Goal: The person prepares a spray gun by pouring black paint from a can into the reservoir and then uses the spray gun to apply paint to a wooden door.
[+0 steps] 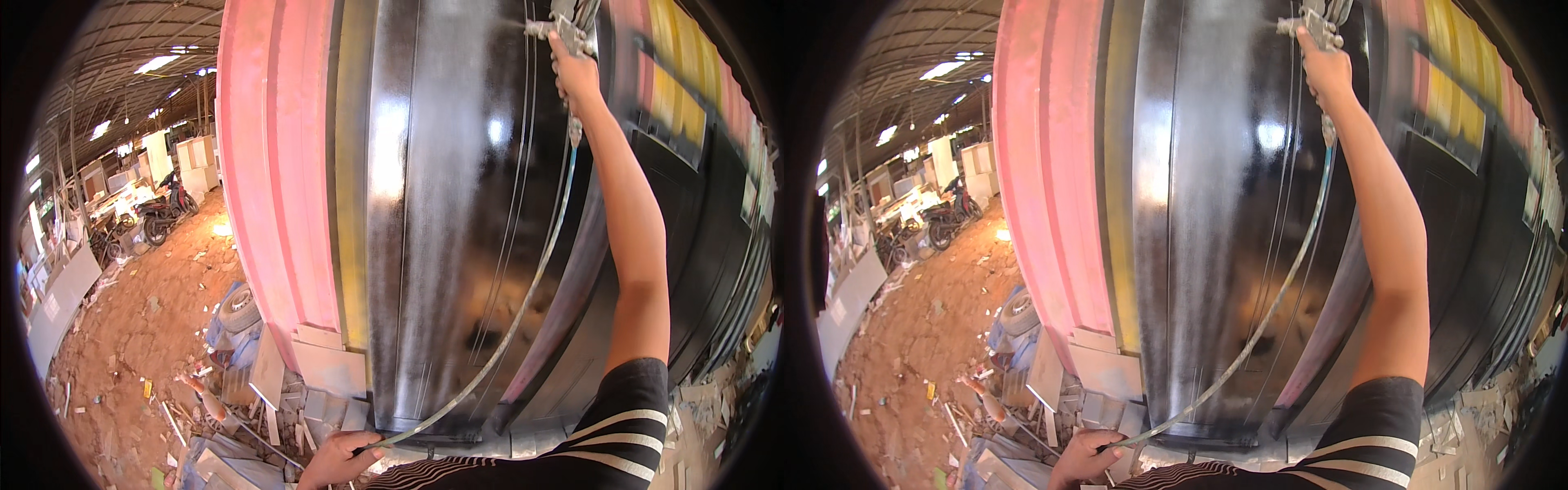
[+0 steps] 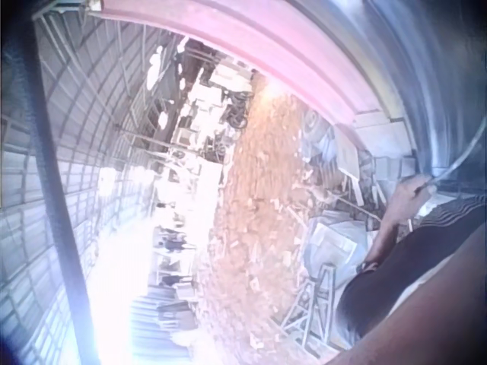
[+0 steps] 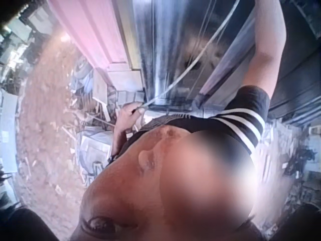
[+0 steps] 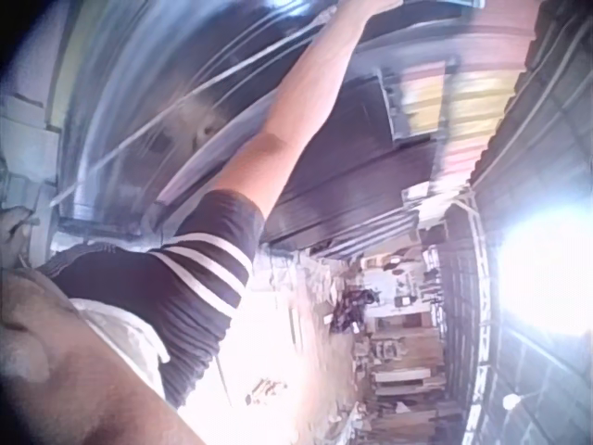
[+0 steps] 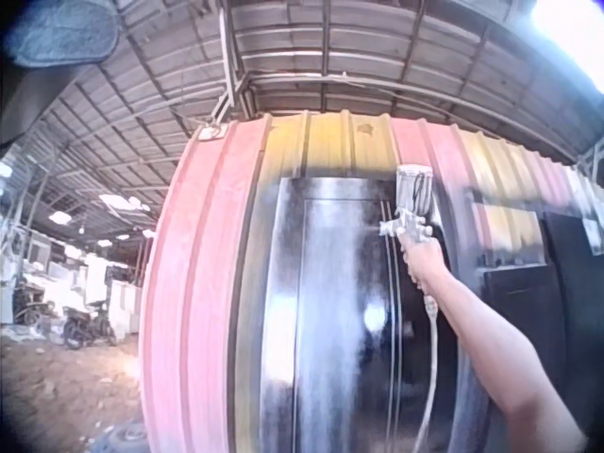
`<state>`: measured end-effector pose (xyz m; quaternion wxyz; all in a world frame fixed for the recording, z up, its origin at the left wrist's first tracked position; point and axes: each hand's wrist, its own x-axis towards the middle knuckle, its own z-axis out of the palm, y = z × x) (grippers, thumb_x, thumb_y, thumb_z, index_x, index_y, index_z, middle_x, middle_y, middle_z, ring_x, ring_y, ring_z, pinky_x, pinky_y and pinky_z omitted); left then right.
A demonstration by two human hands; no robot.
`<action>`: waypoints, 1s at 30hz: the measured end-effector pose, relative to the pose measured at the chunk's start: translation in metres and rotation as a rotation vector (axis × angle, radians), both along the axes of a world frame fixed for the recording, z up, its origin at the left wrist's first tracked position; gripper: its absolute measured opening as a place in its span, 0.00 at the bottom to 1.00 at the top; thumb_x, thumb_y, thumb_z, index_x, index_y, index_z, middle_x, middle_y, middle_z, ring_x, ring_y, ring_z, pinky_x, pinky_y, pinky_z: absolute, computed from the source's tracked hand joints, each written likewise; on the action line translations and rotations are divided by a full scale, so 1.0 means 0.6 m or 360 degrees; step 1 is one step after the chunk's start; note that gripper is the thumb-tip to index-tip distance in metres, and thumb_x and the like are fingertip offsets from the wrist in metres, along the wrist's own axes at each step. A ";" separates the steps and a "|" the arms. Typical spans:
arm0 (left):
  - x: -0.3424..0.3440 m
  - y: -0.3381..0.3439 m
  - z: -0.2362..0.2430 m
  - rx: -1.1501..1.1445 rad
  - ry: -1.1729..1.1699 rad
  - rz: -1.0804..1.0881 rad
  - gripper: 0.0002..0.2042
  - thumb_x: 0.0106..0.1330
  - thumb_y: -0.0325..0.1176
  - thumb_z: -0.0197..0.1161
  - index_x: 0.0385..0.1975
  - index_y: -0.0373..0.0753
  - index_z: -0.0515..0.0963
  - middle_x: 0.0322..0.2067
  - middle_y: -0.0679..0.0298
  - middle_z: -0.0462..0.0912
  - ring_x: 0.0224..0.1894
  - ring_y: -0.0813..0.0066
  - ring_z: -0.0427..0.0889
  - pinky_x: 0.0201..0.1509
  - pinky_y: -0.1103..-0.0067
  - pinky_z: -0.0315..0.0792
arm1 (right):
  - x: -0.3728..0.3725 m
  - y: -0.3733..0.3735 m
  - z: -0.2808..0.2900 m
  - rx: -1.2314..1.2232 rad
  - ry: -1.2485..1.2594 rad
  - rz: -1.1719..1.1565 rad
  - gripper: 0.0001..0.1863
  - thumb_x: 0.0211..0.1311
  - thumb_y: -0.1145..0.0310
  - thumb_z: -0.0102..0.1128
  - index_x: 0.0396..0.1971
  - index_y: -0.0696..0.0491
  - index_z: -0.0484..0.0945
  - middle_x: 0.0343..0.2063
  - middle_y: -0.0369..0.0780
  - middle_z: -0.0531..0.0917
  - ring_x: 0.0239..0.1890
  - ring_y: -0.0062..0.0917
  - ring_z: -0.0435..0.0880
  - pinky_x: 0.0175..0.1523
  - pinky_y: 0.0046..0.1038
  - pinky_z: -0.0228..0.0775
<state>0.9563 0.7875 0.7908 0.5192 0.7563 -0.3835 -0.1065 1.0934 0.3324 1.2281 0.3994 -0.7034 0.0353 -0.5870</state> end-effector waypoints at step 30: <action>0.006 -0.043 0.000 -0.0043 0.0020 -0.0427 0.14 0.68 0.40 0.61 0.39 0.32 0.82 0.28 0.56 0.85 0.30 0.64 0.86 0.35 0.76 0.77 | -0.035 -0.040 -0.307 0.0254 0.0517 0.0052 0.22 0.60 0.44 0.63 0.22 0.47 0.72 0.13 0.27 0.67 0.10 0.12 0.61 0.14 0.21 0.49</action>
